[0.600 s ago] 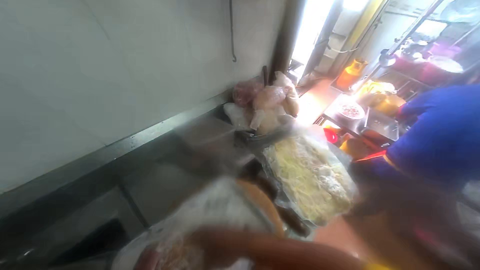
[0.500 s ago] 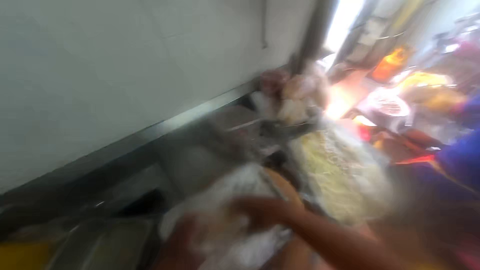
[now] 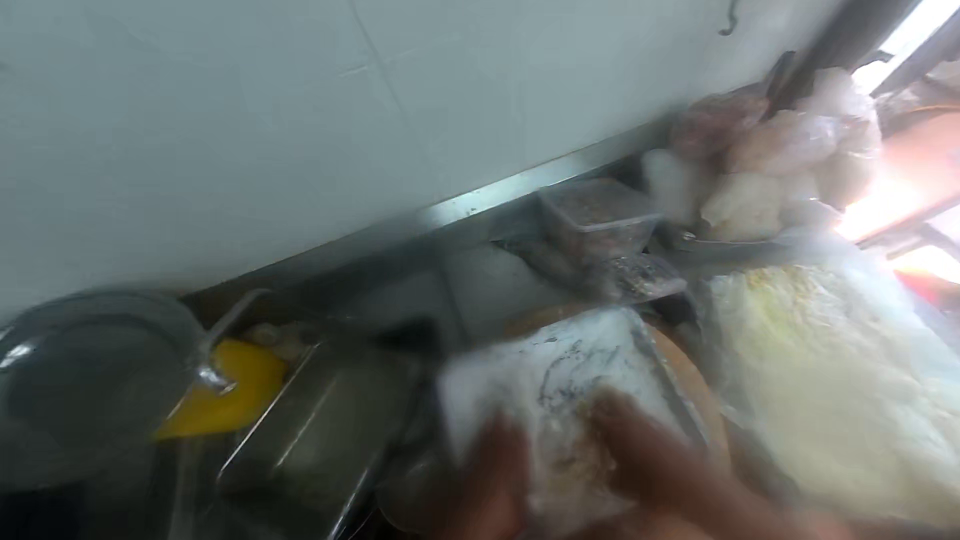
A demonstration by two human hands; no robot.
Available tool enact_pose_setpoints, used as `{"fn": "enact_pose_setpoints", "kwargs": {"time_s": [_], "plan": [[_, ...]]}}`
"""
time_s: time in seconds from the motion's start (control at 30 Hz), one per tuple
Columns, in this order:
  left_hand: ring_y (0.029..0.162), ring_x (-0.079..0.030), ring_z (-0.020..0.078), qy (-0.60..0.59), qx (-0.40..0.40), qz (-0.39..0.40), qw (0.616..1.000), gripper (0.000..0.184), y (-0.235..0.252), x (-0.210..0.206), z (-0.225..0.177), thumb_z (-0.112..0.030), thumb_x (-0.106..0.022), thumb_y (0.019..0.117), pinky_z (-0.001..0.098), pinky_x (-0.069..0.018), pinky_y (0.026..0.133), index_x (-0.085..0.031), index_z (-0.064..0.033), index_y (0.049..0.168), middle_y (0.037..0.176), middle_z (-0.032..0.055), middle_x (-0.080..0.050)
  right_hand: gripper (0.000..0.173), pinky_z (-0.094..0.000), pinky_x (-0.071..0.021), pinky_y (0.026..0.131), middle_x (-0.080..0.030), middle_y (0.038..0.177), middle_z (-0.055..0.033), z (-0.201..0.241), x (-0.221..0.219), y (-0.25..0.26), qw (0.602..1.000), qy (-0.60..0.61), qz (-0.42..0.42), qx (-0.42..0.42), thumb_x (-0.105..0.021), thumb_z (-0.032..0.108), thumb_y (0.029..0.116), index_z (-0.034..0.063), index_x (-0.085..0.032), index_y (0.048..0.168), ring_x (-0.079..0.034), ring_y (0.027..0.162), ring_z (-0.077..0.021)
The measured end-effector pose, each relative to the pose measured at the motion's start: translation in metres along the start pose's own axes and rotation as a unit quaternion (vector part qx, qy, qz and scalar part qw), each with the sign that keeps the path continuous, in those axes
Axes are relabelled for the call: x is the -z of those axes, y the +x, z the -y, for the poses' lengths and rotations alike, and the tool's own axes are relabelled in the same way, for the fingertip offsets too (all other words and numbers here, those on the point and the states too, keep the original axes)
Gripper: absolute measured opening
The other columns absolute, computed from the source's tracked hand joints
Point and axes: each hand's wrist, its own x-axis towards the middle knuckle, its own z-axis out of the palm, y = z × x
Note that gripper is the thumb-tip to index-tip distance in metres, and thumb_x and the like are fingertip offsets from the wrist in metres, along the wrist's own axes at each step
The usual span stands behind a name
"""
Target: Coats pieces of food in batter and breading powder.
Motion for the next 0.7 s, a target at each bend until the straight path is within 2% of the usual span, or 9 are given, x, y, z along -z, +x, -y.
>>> {"fn": "enact_pose_setpoints", "kwargs": {"time_s": [0.07,0.13,0.23,0.33,0.4,0.43,0.5,0.6,0.7], "plan": [[0.151,-0.03,0.0386,-0.056,-0.006,-0.047,0.997,0.087,0.017,-0.008,-0.01,-0.028,-0.079,0.0846,0.0517,-0.0291,0.123,-0.037,-0.001,0.156,0.163,0.0237,-0.031,0.081,-0.0639,-0.0482,0.104,-0.037,0.157,-0.0284,0.022,-0.015,0.018,0.998,0.048,-0.045,0.004,-0.083,0.023,0.0802,0.0051,-0.047,0.15,-0.043,0.141,-0.0475],[0.147,-0.04,0.0321,-0.113,0.002,-0.085,0.99,0.074,0.029,0.01,-0.012,-0.023,-0.074,0.088,0.0447,-0.0339,0.121,-0.043,-0.0003,0.152,0.157,0.0204,-0.042,0.074,-0.0562,-0.0507,0.104,-0.05,0.148,-0.0223,0.033,-0.01,0.033,0.991,0.095,-0.095,0.018,-0.082,0.023,0.0798,0.0033,-0.053,0.145,-0.056,0.131,-0.038],[0.146,-0.039,0.0376,-0.095,-0.005,-0.133,0.987,0.064,0.024,0.042,-0.001,-0.018,-0.075,0.0848,0.056,-0.038,0.116,-0.054,-0.0047,0.144,0.155,0.0191,-0.044,0.072,-0.0546,-0.0503,0.106,-0.059,0.14,-0.0187,0.015,0.027,0.037,0.986,0.11,-0.106,0.069,-0.085,0.024,0.0801,0.0058,-0.056,0.143,-0.061,0.124,-0.034],[0.151,-0.026,0.0441,-0.05,0.015,-0.112,0.992,0.086,0.026,0.042,0.011,-0.023,-0.082,0.0803,0.0652,-0.0355,0.114,-0.041,-0.0078,0.155,0.166,0.0198,-0.026,0.081,-0.0606,-0.0471,0.107,-0.054,0.146,-0.022,0.0,0.044,0.051,0.995,0.041,-0.079,0.05,-0.089,0.029,0.0775,0.007,-0.053,0.147,-0.055,0.132,-0.0403],[0.152,-0.023,0.0469,-0.05,0.02,-0.104,0.993,0.091,0.039,0.028,0.006,-0.023,-0.083,0.0793,0.0676,-0.0327,0.114,-0.038,-0.0051,0.156,0.167,0.0219,-0.022,0.086,-0.0656,-0.0399,0.111,-0.042,0.155,-0.0269,0.011,0.028,0.067,0.994,-0.021,-0.104,0.026,-0.087,0.036,0.0773,0.0038,-0.051,0.148,-0.041,0.143,-0.0465],[0.151,-0.024,0.0471,-0.061,0.014,-0.107,0.992,0.087,0.042,0.023,0.002,-0.022,-0.082,0.0806,0.0659,-0.0325,0.116,-0.04,-0.0031,0.155,0.165,0.0238,-0.025,0.082,-0.0667,-0.0378,0.112,-0.042,0.154,-0.0285,0.022,0.015,0.07,0.992,-0.036,-0.121,0.029,-0.083,0.038,0.0802,0.002,-0.052,0.147,-0.039,0.144,-0.0482],[0.151,-0.026,0.0455,-0.09,-0.006,-0.081,0.993,0.079,0.035,0.024,0.002,-0.022,-0.079,0.0833,0.0598,-0.0326,0.119,-0.044,0.0005,0.15,0.162,0.0271,-0.029,0.068,-0.0607,-0.043,0.111,-0.051,0.146,-0.0281,0.037,-0.001,0.059,0.99,-0.021,-0.123,0.062,-0.078,0.032,0.0851,-0.0012,-0.057,0.14,-0.048,0.137,-0.0453],[0.14,-0.043,0.0444,-0.093,-0.022,-0.028,0.995,0.069,-0.004,0.025,0.009,-0.029,-0.082,0.0826,0.0589,-0.0449,0.109,-0.056,-0.0018,0.14,0.153,0.0267,-0.042,0.071,-0.0602,-0.0434,0.111,-0.047,0.149,-0.0315,0.02,0.006,0.013,0.997,0.02,-0.006,0.078,-0.084,0.031,0.0834,-0.0039,-0.058,0.139,-0.048,0.138,-0.0466],[0.152,-0.018,0.0506,-0.06,0.024,0.0,0.998,0.096,-0.022,0.011,0.003,-0.027,-0.084,0.0794,0.0643,-0.0352,0.115,-0.034,-0.0027,0.158,0.167,0.0279,-0.014,0.081,-0.0652,-0.0446,0.107,-0.037,0.154,-0.0352,0.008,0.01,-0.005,1.0,-0.016,0.025,0.009,-0.088,0.03,0.0777,-0.0008,-0.053,0.144,-0.042,0.139,-0.0529]]}}
